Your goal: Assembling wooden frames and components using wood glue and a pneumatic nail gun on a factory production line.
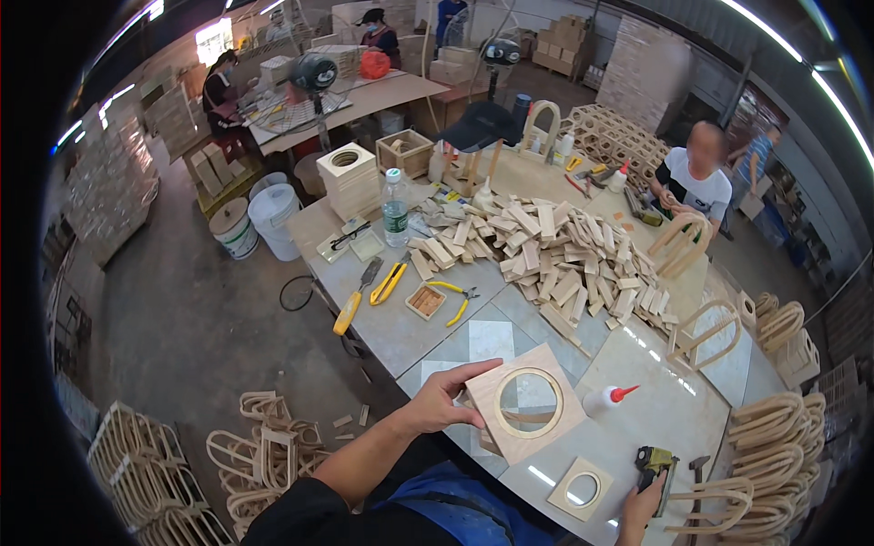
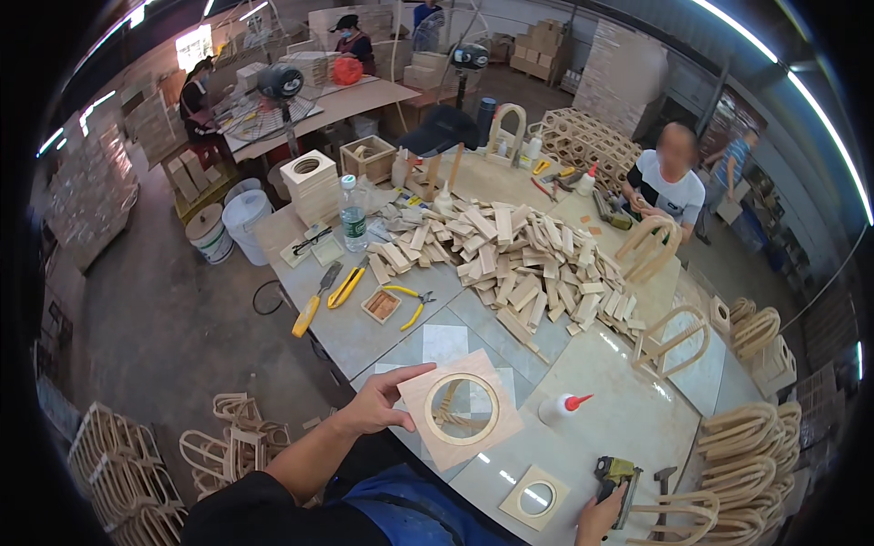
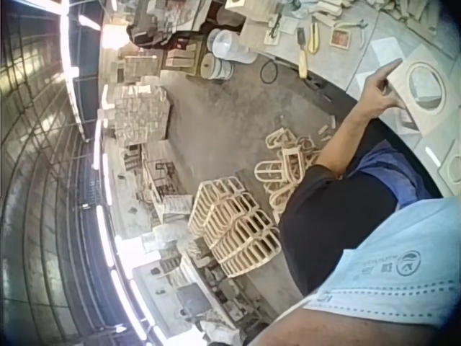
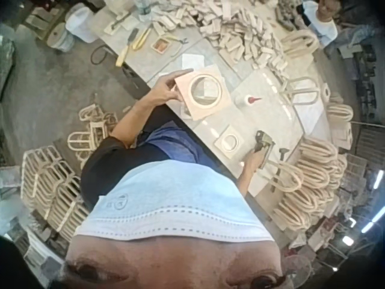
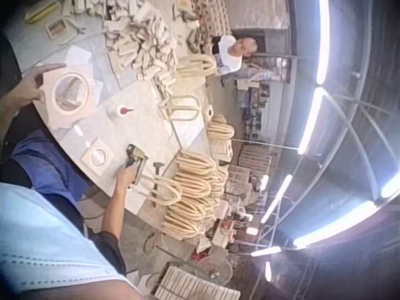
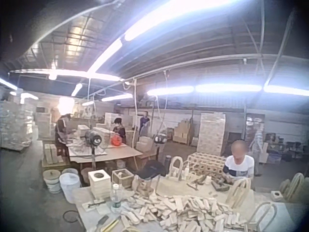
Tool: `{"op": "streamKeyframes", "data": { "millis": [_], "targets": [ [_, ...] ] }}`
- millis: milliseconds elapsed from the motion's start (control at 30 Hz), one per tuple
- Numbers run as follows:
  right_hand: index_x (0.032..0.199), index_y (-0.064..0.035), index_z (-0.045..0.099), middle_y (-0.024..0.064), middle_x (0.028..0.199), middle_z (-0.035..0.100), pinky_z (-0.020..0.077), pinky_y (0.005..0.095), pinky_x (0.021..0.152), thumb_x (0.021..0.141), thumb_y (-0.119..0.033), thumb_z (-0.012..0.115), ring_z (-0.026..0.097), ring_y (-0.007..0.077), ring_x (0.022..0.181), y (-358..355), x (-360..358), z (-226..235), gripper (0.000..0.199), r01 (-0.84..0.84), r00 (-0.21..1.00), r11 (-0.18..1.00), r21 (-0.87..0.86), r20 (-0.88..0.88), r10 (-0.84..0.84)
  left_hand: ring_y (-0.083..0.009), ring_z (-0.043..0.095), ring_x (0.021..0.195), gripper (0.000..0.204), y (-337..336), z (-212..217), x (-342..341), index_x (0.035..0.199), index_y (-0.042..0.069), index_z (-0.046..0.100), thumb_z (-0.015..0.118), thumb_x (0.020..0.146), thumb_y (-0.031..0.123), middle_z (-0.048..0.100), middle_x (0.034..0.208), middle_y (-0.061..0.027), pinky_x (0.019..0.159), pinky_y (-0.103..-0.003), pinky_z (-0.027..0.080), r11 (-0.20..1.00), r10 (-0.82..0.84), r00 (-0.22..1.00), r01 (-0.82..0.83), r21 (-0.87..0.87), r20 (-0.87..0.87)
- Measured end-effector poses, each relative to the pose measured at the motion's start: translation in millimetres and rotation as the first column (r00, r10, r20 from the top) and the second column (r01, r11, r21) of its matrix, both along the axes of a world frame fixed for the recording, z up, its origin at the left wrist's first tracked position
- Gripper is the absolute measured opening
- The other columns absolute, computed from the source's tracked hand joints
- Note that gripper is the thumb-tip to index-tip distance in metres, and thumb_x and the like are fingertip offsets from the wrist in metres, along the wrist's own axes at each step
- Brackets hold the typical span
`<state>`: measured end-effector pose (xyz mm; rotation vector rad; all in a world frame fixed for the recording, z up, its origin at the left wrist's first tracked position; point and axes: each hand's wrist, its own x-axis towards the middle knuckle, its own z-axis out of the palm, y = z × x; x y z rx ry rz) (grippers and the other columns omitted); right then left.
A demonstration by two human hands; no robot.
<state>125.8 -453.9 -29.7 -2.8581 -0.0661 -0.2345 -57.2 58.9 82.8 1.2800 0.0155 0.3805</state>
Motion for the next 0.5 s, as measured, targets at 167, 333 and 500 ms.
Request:
{"op": "streamKeyframes", "data": {
  "millis": [167, 333, 500],
  "targets": [
    [0.137, 0.0049, 0.056, 0.0271, 0.13, 0.061, 0.0497, 0.0434, 0.097, 0.087, -0.013, 0.067, 0.063, 0.0386, 0.112, -31.1, 30.6, 13.0, 0.054, -0.019, 1.0, 0.992, 0.122, -0.022, 0.022, -0.0199, 0.058, 0.127, 0.097, -7.7, 0.5, 0.7, 0.15, 0.009, 0.054, 0.095, 0.062, 0.006, 0.061, 0.146, -0.0063, 0.115, -0.033, 0.041, 0.999, 0.03, 0.999, -0.03, 0.028, -0.023],
    [0.128, 0.001, 0.063, 0.0137, 0.084, 0.064, 0.0488, 0.0301, 0.057, 0.097, -0.018, 0.058, 0.061, 0.0182, 0.066, -28.5, 48.8, 136.9, 0.036, 0.237, 0.885, 0.919, 0.314, -0.46, -0.071, -0.0214, 0.056, 0.128, 0.101, -10.2, 5.1, 4.6, 0.15, 0.003, 0.052, 0.097, 0.059, 0.007, 0.056, 0.15, -0.0095, 0.117, -0.035, 0.04, 0.995, 0.066, 0.995, -0.059, 0.084, -0.074],
    [0.125, 0.0038, 0.061, 0.0042, 0.061, 0.049, 0.0358, 0.0237, 0.042, 0.097, -0.009, 0.055, 0.042, 0.0093, 0.046, 62.6, -23.5, 248.3, 0.032, 0.171, 0.963, 0.652, 0.739, -0.266, 0.05, -0.0199, 0.058, 0.126, 0.103, -20.7, 7.8, 15.4, 0.149, 0.005, 0.054, 0.098, 0.055, 0.006, 0.06, 0.147, -0.0091, 0.116, -0.033, 0.041, 0.998, 0.028, 0.999, -0.027, 0.049, -0.032]
  ]
}}
